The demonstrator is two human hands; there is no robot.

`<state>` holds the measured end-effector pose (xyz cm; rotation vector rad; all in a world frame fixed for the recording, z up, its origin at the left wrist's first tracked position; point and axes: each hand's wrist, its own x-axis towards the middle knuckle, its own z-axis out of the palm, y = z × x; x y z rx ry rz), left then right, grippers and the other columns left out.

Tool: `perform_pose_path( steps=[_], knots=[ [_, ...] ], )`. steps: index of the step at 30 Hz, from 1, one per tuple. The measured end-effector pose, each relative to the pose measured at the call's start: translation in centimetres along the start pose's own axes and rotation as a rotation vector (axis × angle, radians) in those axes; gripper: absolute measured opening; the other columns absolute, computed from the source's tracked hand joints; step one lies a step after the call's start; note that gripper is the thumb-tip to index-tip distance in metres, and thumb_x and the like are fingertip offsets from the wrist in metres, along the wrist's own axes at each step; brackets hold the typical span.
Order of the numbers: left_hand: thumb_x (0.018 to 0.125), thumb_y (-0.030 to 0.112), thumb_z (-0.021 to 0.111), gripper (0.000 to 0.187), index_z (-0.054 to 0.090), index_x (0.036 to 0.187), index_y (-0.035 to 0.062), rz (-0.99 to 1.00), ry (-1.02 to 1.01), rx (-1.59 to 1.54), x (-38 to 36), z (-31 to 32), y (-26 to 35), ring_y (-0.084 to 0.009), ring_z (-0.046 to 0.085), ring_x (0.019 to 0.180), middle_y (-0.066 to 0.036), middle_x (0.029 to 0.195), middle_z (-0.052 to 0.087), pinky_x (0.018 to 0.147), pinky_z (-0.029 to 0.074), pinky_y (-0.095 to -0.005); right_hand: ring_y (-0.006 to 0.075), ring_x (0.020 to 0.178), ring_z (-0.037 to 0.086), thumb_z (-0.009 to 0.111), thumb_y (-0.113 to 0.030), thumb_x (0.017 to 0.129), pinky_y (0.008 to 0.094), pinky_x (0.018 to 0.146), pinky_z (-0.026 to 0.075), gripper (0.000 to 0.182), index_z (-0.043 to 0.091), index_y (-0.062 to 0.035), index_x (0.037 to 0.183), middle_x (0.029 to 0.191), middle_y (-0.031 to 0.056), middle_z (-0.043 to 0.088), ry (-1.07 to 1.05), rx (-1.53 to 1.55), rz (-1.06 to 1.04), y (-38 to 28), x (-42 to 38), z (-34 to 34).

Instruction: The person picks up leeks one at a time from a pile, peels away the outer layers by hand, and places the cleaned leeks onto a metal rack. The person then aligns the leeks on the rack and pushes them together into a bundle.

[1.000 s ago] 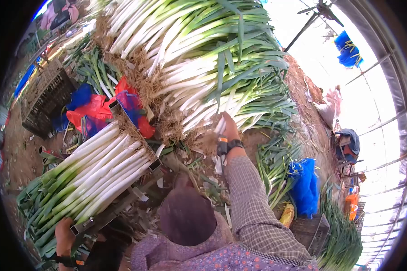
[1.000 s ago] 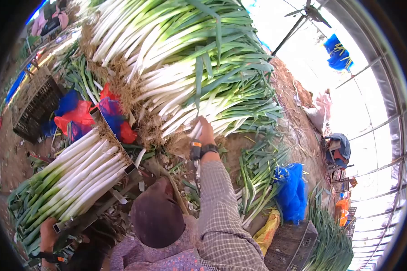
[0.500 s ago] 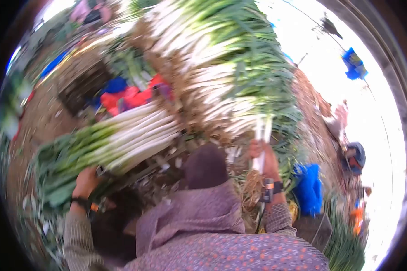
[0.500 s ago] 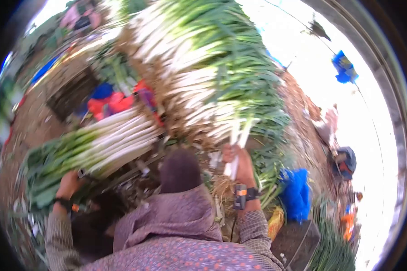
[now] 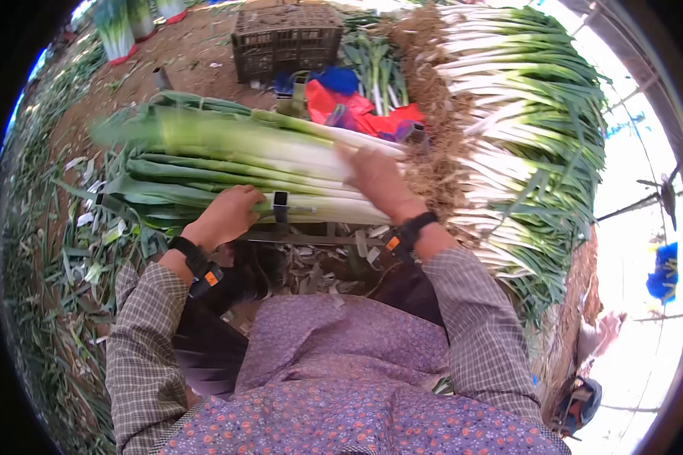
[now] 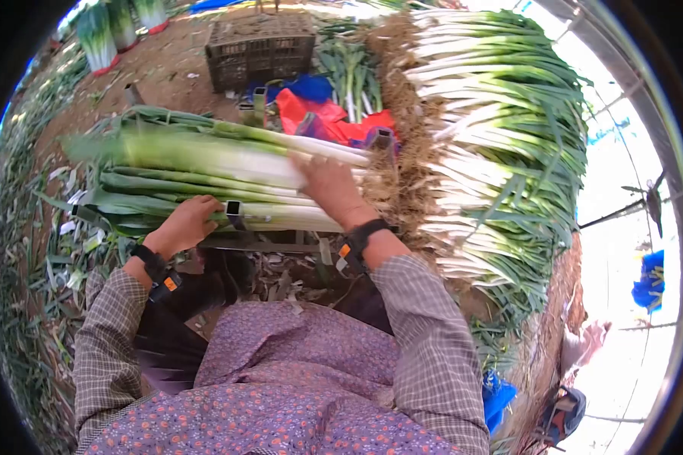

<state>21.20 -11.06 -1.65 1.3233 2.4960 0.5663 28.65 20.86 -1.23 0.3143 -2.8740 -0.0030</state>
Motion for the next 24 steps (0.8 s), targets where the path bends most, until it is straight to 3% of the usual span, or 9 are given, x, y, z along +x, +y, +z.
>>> perform_pose_path(
  steps=[1,3,6,9,12,18,24],
  knots=[
    [0.079,0.009,0.065,0.036,0.058,0.114,0.003,-0.01,-0.004,-0.01,0.0,-0.4,0.2,-0.0386,0.054,0.107,-0.018,0.11,0.058,0.092,0.044,-0.0462,0.0275,0.091,0.058,0.072,-0.025,0.078,0.0432,0.076,0.047,0.067,0.045,-0.0246,0.14,0.097,0.0074,0.058,-0.066,-0.131,-0.07,-0.4,-1.1,3.4],
    [0.081,0.009,0.064,0.031,0.06,0.111,0.0041,-0.012,0.044,-0.028,-0.1,-0.2,-0.2,-0.0381,0.057,0.102,-0.017,0.106,0.06,0.088,0.047,-0.0457,0.0274,0.096,0.056,0.07,-0.021,0.079,0.0435,0.08,0.044,0.065,0.047,-0.0286,0.139,0.099,0.0068,0.057,-0.074,0.152,-0.028,-0.7,-2.1,4.2],
    [0.081,0.008,0.064,0.026,0.063,0.107,0.0049,-0.009,0.086,-0.041,0.2,-0.6,0.7,-0.0365,0.06,0.095,-0.015,0.101,0.062,0.084,0.049,-0.0446,0.027,0.1,0.054,0.069,-0.018,0.08,0.0436,0.083,0.041,0.063,0.048,-0.0302,0.138,0.1,0.0056,0.056,-0.085,0.147,-0.054,0.4,-2.9,5.0],
    [0.08,0.007,0.063,0.023,0.065,0.103,0.0076,-0.034,0.254,-0.046,1.1,-1.6,1.8,-0.0338,0.06,0.098,-0.013,0.102,0.064,0.087,0.049,-0.0422,0.0275,0.102,0.053,0.068,-0.017,0.082,0.0436,0.085,0.041,0.059,0.05,-0.0306,0.137,0.102,0.0054,0.056,-0.151,0.138,-0.029,2.1,-4.8,4.2],
    [0.077,0.008,0.067,0.027,0.064,0.104,0.0105,0.082,0.393,0.091,3.1,-2.0,1.2,-0.0297,0.057,0.105,-0.008,0.105,0.063,0.091,0.047,-0.0412,0.0267,0.104,0.053,0.068,-0.018,0.082,0.0432,0.087,0.04,0.056,0.053,-0.0324,0.134,0.106,0.0035,0.057,-0.189,0.088,0.035,3.1,-7.0,3.4],
    [0.071,0.0,0.067,0.04,0.062,0.108,0.0115,0.041,0.238,0.243,4.4,0.9,-0.7,-0.0294,0.052,0.111,-0.006,0.112,0.06,0.094,0.044,-0.0421,0.0261,0.099,0.053,0.067,-0.016,0.079,0.0426,0.08,0.042,0.047,0.06,-0.0306,0.124,0.104,0.0035,0.056,-0.112,-0.001,0.144,2.8,-8.0,2.9],
    [0.072,0.004,0.07,0.035,0.062,0.105,0.0127,0.026,0.237,0.314,4.6,1.6,-0.3,-0.0324,0.051,0.108,-0.008,0.109,0.058,0.09,0.044,-0.0438,0.0281,0.092,0.055,0.062,-0.009,0.079,0.0409,0.076,0.045,0.045,0.063,-0.0264,0.121,0.097,0.0058,0.056,0.02,0.1,0.136,4.0,-8.4,4.5]
  ],
)
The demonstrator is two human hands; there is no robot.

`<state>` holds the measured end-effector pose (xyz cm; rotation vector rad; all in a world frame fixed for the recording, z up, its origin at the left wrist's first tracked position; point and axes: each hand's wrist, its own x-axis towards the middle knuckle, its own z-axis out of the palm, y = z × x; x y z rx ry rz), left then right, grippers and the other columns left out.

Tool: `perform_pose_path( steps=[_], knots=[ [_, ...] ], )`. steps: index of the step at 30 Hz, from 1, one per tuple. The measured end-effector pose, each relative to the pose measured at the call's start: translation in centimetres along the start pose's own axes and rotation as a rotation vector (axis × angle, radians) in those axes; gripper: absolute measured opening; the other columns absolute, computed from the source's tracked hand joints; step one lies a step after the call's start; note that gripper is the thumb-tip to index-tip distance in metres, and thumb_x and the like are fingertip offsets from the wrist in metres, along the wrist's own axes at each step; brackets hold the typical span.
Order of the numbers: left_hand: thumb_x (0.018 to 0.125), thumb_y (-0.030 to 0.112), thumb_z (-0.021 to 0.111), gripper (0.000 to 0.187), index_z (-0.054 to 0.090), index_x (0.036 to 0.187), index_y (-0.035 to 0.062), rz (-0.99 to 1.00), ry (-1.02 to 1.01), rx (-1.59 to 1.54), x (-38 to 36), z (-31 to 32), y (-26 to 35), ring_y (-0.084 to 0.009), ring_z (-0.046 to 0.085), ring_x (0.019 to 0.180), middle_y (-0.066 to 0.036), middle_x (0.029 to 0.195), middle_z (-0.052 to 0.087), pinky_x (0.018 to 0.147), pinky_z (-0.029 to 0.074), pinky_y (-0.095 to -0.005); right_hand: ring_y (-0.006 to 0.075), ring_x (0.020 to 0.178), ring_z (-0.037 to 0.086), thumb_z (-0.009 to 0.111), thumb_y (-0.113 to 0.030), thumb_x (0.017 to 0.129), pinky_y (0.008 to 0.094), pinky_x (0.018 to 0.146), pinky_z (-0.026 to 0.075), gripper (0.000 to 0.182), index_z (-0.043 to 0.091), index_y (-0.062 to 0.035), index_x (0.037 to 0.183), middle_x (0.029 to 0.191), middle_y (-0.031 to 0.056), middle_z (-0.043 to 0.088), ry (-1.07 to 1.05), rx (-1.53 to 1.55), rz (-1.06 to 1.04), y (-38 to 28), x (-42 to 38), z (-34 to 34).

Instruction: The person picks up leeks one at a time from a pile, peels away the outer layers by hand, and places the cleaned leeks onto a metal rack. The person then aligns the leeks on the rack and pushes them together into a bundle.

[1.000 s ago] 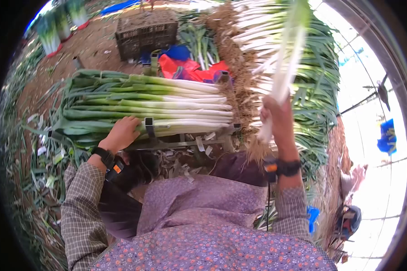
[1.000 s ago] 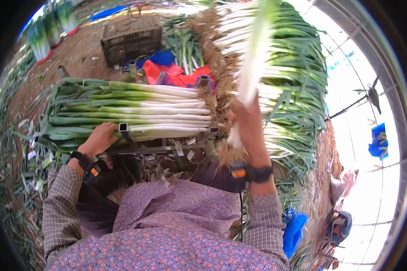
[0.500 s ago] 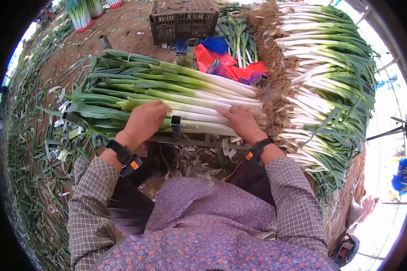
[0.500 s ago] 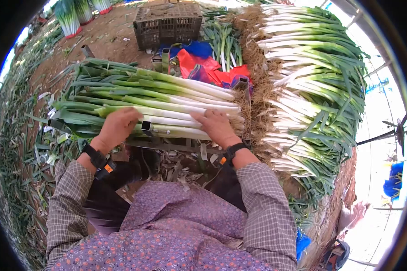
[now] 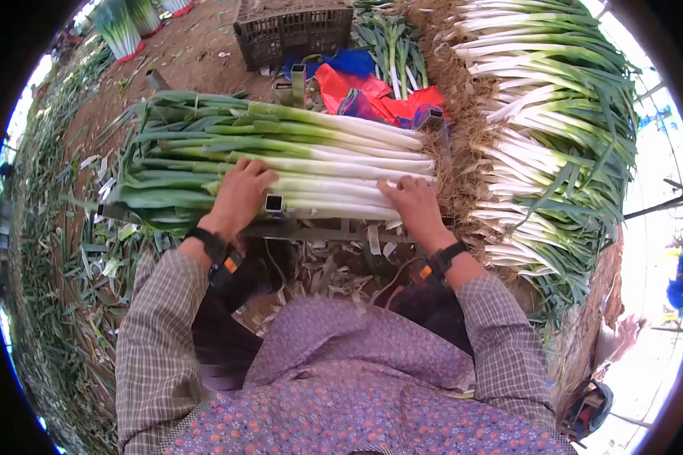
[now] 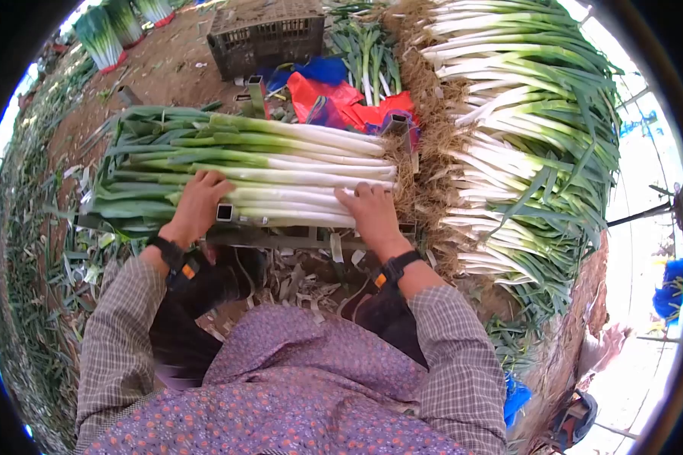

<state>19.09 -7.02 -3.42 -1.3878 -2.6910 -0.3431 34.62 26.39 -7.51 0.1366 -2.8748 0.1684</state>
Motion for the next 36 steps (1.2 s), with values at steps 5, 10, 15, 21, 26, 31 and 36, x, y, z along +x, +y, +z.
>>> perform_pose_path(
  steps=[5,10,15,21,26,31,36],
  knots=[
    [0.069,0.008,0.072,0.03,0.06,0.096,0.0148,-0.04,0.058,-0.022,0.8,0.7,-0.3,-0.0315,0.053,0.106,-0.005,0.104,0.058,0.086,0.047,-0.0444,0.0309,0.09,0.055,0.062,-0.006,0.078,0.0428,0.08,0.046,0.044,0.062,-0.0194,0.12,0.095,0.0094,0.056,0.039,0.08,-0.028,1.7,-0.4,1.7],
    [0.07,0.007,0.072,0.029,0.061,0.096,0.0135,-0.034,0.091,-0.04,0.7,1.3,-0.3,-0.0322,0.054,0.103,-0.006,0.103,0.059,0.086,0.047,-0.0435,0.0332,0.09,0.057,0.065,-0.008,0.076,0.0432,0.076,0.049,0.029,0.058,-0.0094,0.104,0.094,0.0132,0.055,-0.059,0.149,0.062,-1.3,-0.8,-1.7],
    [0.07,0.004,0.07,0.031,0.062,0.099,0.0129,-0.026,0.092,-0.036,0.7,0.9,-0.2,-0.0324,0.054,0.103,-0.006,0.104,0.059,0.085,0.047,-0.0438,0.0306,0.09,0.058,0.06,-0.005,0.077,0.0413,0.073,0.05,0.022,0.056,-0.0103,0.098,0.094,0.0103,0.055,-0.028,0.005,0.055,0.0,-1.8,1.1],
    [0.074,0.003,0.063,0.029,0.06,0.101,0.011,-0.029,0.073,0.008,-0.4,0.4,1.0,-0.0338,0.051,0.109,-0.01,0.108,0.058,0.09,0.043,-0.0441,0.0291,0.093,0.055,0.057,-0.007,0.078,0.0417,0.076,0.045,0.021,0.062,-0.0136,0.098,0.091,0.0087,0.055,0.077,0.048,0.026,-1.0,-3.1,2.1],
    [0.075,0.007,0.061,0.028,0.059,0.103,0.0091,0.004,0.036,0.024,0.0,0.5,0.9,-0.0358,0.049,0.11,-0.013,0.11,0.055,0.091,0.042,-0.0462,0.0382,0.093,0.059,0.059,-0.007,0.075,0.0449,0.08,0.048,0.015,0.061,-0.0044,0.09,0.093,0.0163,0.061,-0.273,0.212,0.207,1.4,-2.1,2.7],
    [0.074,0.009,0.063,0.017,0.057,0.09,0.0075,0.077,-0.019,0.063,1.1,-0.8,1.5,-0.0356,0.049,0.099,-0.013,0.097,0.053,0.085,0.04,-0.046,0.0261,0.1,0.063,0.066,-0.025,0.082,0.0386,0.087,0.049,0.044,0.06,-0.0068,0.121,0.108,0.0145,0.067,-0.524,0.726,0.212,7.7,-2.7,-12.8],
    [0.074,0.012,0.063,0.015,0.049,0.073,0.0055,0.127,0.101,0.111,3.2,2.4,0.0,-0.0348,0.045,0.086,-0.014,0.083,0.046,0.076,0.036,-0.0449,0.0142,0.078,0.063,0.058,-0.022,0.09,0.0292,0.069,0.052,0.029,0.061,-0.0032,0.111,0.092,0.006,0.065,0.069,0.803,1.067,20.6,-15.9,-14.4]
  ],
)
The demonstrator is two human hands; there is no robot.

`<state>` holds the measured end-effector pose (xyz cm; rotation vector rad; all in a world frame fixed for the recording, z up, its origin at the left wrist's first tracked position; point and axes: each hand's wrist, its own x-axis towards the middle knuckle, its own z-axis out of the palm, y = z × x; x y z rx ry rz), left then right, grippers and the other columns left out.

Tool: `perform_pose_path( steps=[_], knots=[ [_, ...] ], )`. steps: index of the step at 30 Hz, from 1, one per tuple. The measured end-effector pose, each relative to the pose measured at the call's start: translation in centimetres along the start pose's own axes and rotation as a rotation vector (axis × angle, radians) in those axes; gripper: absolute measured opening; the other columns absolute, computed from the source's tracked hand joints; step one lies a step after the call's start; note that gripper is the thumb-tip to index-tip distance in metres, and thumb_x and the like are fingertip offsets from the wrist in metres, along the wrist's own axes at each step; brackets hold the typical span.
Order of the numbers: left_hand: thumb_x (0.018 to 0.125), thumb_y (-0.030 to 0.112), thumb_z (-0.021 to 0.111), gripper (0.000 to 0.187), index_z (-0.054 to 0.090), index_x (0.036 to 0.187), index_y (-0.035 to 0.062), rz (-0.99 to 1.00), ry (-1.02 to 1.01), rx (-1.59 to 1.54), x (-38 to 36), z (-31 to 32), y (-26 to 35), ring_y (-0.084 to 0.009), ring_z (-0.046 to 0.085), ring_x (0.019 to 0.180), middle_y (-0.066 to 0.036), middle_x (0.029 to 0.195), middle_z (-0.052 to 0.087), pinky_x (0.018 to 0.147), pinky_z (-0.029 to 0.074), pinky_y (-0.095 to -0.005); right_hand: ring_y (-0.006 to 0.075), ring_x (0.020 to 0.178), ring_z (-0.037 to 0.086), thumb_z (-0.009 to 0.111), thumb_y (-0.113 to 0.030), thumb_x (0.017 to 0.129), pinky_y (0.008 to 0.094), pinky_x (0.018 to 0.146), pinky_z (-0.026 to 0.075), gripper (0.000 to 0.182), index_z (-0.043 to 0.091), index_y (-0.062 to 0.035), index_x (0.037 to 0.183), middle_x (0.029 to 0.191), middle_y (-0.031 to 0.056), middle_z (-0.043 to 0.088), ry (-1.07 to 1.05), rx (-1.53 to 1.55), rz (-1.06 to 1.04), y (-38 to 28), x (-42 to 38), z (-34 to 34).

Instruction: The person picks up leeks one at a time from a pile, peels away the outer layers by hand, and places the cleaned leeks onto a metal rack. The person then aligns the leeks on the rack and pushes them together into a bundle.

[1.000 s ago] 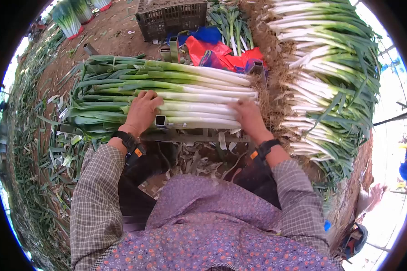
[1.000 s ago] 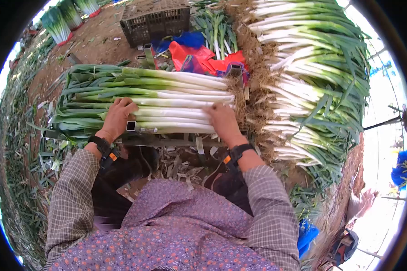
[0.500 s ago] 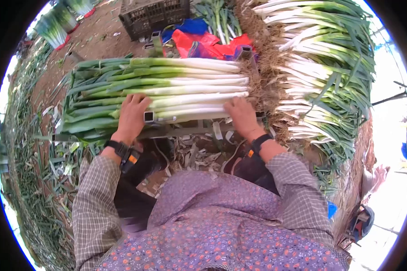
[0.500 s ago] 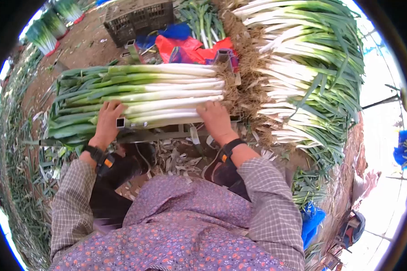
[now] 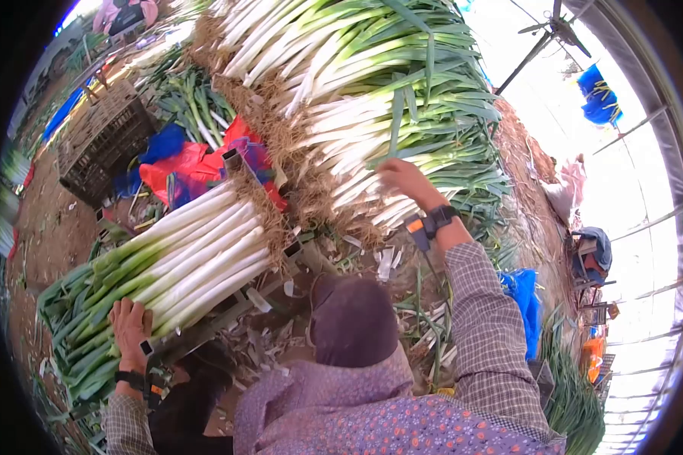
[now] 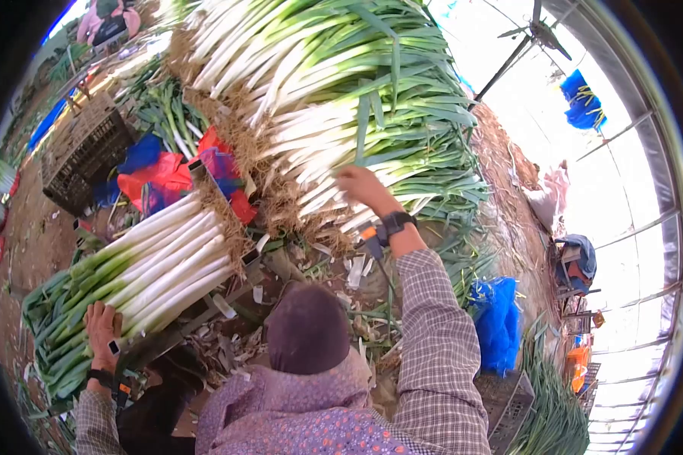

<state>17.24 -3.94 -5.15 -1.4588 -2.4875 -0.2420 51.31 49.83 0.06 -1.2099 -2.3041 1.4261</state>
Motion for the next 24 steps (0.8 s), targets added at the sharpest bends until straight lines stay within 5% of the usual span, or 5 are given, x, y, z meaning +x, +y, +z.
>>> perform_pose_path(
  steps=[3,8,14,22,24],
  knots=[
    [0.075,0.014,0.062,0.017,0.048,0.074,0.0044,-0.02,-0.036,0.002,0.1,0.1,-0.3,-0.0357,0.045,0.085,-0.015,0.083,0.045,0.076,0.036,-0.0443,0.0133,0.067,0.061,0.061,-0.017,0.086,0.0284,0.051,0.048,0.025,0.06,-0.0053,0.107,0.08,0.0036,0.064,0.406,-0.044,0.296,11.0,3.2,-1.9],
    [0.076,0.013,0.061,0.02,0.044,0.075,0.0036,-0.043,-0.077,-0.029,0.0,0.4,-0.6,-0.036,0.042,0.082,-0.015,0.082,0.042,0.076,0.034,-0.0438,0.0444,0.091,0.062,0.066,-0.024,0.083,0.0486,0.081,0.048,0.049,0.053,-0.0158,0.13,0.091,0.0245,0.067,0.468,-0.17,0.143,13.9,8.3,3.6],
    [0.07,0.012,0.061,0.016,0.046,0.072,0.0054,-0.062,-0.055,-0.06,0.4,0.3,-0.4,-0.0341,0.043,0.081,-0.013,0.08,0.044,0.074,0.034,-0.0438,0.035,0.097,0.063,0.055,-0.008,0.086,0.0458,0.084,0.052,0.032,0.068,-0.0181,0.113,0.119,0.0157,0.062,0.388,-0.923,-0.114,17.9,17.8,5.6],
    [0.071,0.016,0.065,0.016,0.053,0.07,0.0059,-0.078,-0.002,-0.101,0.9,-1.1,0.7,-0.0326,0.047,0.083,-0.011,0.079,0.049,0.077,0.037,-0.0447,0.0164,0.055,0.052,0.052,-0.013,0.09,0.0288,0.046,0.044,0.012,0.061,-0.0111,0.097,0.066,0.0038,0.054,0.763,1.222,0.211,22.3,8.3,2.1],
    [0.073,0.017,0.066,0.015,0.055,0.071,0.0062,-0.078,0.011,-0.115,0.7,-1.5,0.7,-0.0325,0.048,0.084,-0.011,0.08,0.05,0.078,0.038,-0.0448,0.0241,0.059,0.059,0.058,-0.018,0.085,0.0351,0.052,0.049,0.015,0.065,-0.0081,0.094,0.067,0.0084,0.061,0.679,0.584,0.127,21.5,7.0,0.5]
  ],
)
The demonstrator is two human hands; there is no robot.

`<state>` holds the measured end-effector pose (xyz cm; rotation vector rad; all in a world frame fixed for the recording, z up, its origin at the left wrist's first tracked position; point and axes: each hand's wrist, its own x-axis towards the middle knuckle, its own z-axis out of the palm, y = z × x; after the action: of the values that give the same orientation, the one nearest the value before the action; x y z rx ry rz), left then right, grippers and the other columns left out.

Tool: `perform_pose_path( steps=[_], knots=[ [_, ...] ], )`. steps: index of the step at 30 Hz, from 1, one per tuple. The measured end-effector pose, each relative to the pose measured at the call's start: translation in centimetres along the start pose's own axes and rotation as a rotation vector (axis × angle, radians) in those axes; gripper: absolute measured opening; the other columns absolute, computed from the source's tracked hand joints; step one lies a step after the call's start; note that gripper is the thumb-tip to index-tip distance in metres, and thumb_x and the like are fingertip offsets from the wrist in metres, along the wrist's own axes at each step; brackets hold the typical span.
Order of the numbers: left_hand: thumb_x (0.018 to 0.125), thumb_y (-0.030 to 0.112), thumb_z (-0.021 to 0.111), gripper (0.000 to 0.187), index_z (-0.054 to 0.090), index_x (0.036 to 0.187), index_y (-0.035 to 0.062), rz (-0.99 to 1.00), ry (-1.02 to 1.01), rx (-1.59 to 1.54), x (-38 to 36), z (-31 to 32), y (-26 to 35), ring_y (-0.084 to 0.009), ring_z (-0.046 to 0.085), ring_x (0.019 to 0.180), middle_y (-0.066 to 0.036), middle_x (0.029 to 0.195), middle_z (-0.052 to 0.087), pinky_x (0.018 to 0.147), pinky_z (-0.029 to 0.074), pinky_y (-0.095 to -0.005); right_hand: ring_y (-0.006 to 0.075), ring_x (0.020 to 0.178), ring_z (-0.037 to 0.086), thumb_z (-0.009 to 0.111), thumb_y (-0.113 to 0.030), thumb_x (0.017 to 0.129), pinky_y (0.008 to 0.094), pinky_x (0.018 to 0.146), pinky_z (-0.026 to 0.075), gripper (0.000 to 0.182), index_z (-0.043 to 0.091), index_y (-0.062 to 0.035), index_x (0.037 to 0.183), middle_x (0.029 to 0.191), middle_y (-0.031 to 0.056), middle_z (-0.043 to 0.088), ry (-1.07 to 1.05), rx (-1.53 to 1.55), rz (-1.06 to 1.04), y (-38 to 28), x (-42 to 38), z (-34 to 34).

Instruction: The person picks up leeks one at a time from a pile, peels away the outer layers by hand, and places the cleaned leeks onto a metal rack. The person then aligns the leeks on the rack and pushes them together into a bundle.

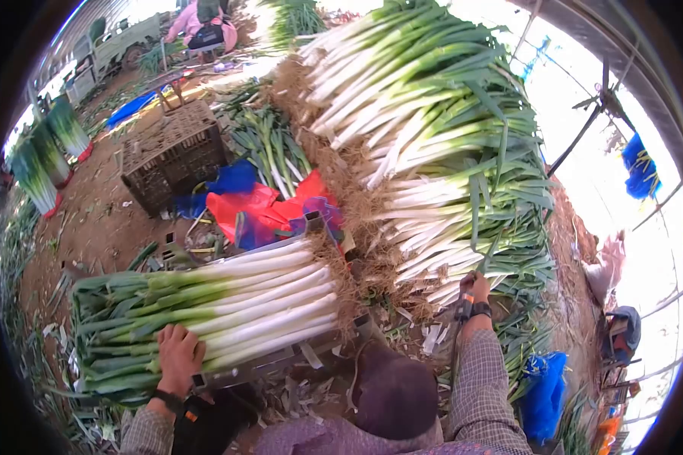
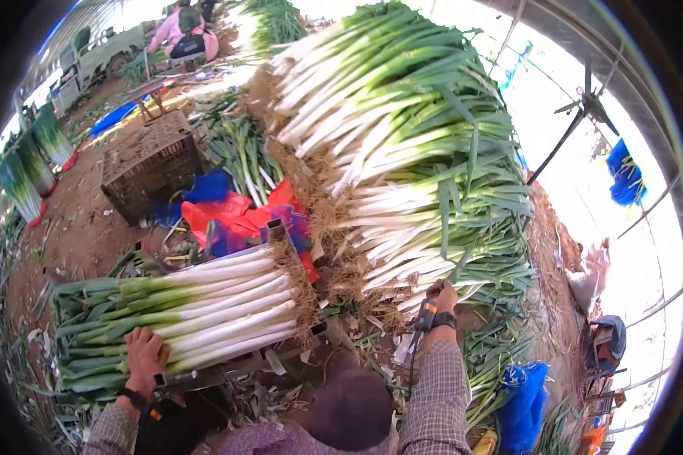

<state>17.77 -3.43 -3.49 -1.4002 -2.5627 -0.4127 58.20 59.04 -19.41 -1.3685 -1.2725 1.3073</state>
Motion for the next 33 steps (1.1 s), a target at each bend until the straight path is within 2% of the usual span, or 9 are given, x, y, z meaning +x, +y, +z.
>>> perform_pose_path(
  steps=[4,8,13,18,19,21,24,25,33],
  knots=[
    [0.074,0.017,0.067,0.015,0.057,0.074,0.0065,0.014,0.073,-0.002,-0.3,-0.3,-0.1,-0.032,0.05,0.087,-0.011,0.082,0.052,0.081,0.039,-0.0441,0.031,0.061,0.061,0.059,-0.016,0.081,0.0401,0.06,0.051,0.017,0.066,-0.0045,0.092,0.066,0.0103,0.06,-0.064,-1.331,-1.153,-9.0,-5.1,10.2],
    [0.076,0.014,0.064,0.011,0.057,0.079,0.0066,-0.182,0.155,-0.334,-3.5,6.0,-4.4,-0.0325,0.05,0.089,-0.012,0.085,0.052,0.081,0.04,-0.0444,0.0264,0.066,0.062,0.056,-0.014,0.085,0.0361,0.062,0.052,0.019,0.063,-0.0035,0.099,0.073,0.0091,0.062,-0.972,-0.329,-0.741,-20.0,-29.6,26.5],
    [0.076,0.012,0.062,0.01,0.054,0.079,0.0064,-0.049,0.092,-0.146,-2.4,3.7,-1.4,-0.0335,0.05,0.089,-0.014,0.086,0.052,0.08,0.039,-0.0449,0.0205,0.072,0.062,0.053,-0.012,0.091,0.0312,0.064,0.052,0.021,0.06,-0.0024,0.108,0.082,0.0077,0.064,-1.587,0.011,-0.566,-28.8,-43.6,23.4],
    [0.076,0.01,0.061,0.01,0.052,0.079,0.0058,0.022,0.06,0.07,-1.1,1.2,-0.6,-0.0348,0.05,0.089,-0.014,0.086,0.051,0.079,0.039,-0.0449,0.0147,0.079,0.063,0.049,-0.011,0.097,0.0262,0.067,0.052,0.023,0.057,-0.0012,0.116,0.09,0.0062,0.066,-1.02,-0.058,-0.054,-24.3,-28.2,13.0],
    [0.076,0.01,0.06,0.01,0.052,0.08,0.006,0.021,0.051,0.085,-1.0,1.5,-0.9,-0.035,0.049,0.089,-0.014,0.086,0.051,0.079,0.039,-0.0451,0.0186,0.086,0.065,0.058,-0.034,0.095,0.0328,0.074,0.056,0.041,0.052,-0.0015,0.12,0.097,0.0113,0.065,-0.856,-0.054,0.044,-19.8,-23.6,9.9],
    [0.075,0.009,0.06,0.01,0.052,0.081,0.0064,0.009,0.032,0.113,-1.2,2.2,-1.7,-0.0354,0.049,0.09,-0.014,0.087,0.051,0.08,0.038,-0.0454,0.0212,0.085,0.065,0.052,-0.035,0.099,0.036,0.071,0.056,0.033,0.054,-0.0059,0.114,0.098,0.0091,0.065,-0.422,-0.011,0.201,-11.6,-17.1,4.8],
    [0.077,0.013,0.056,0.014,0.048,0.084,0.004,-0.007,-0.052,0.136,-1.4,3.0,-2.8,-0.0383,0.047,0.092,-0.018,0.091,0.048,0.081,0.037,-0.0483,0.0201,0.083,0.065,0.056,-0.025,0.096,0.0343,0.068,0.055,0.029,0.054,-0.0063,0.118,0.099,0.0081,0.066,-0.306,0.512,0.278,2.8,-7.7,-2.8],
    [0.076,0.014,0.056,0.015,0.048,0.084,0.0042,-0.012,-0.07,0.155,-1.5,3.2,-3.0,-0.0386,0.046,0.092,-0.018,0.091,0.048,0.081,0.036,-0.0487,0.0192,0.081,0.065,0.059,-0.021,0.093,0.0319,0.066,0.054,0.028,0.056,-0.0069,0.117,0.101,0.0083,0.066,-0.051,0.116,0.344,-0.6,-7.9,-1.4],
    [0.08,0.021,0.048,0.02,0.044,0.081,0.0016,-0.073,-0.178,0.19,-0.8,2.5,-2.4,-0.0398,0.042,0.088,-0.019,0.086,0.041,0.08,0.033,-0.0481,0.0265,0.064,0.068,0.06,-0.017,0.086,0.0375,0.06,0.055,0.052,0.048,-0.0088,0.137,0.085,0.0178,0.069,-0.126,-0.404,0.059,-1.4,1.9,5.6]
  ],
)
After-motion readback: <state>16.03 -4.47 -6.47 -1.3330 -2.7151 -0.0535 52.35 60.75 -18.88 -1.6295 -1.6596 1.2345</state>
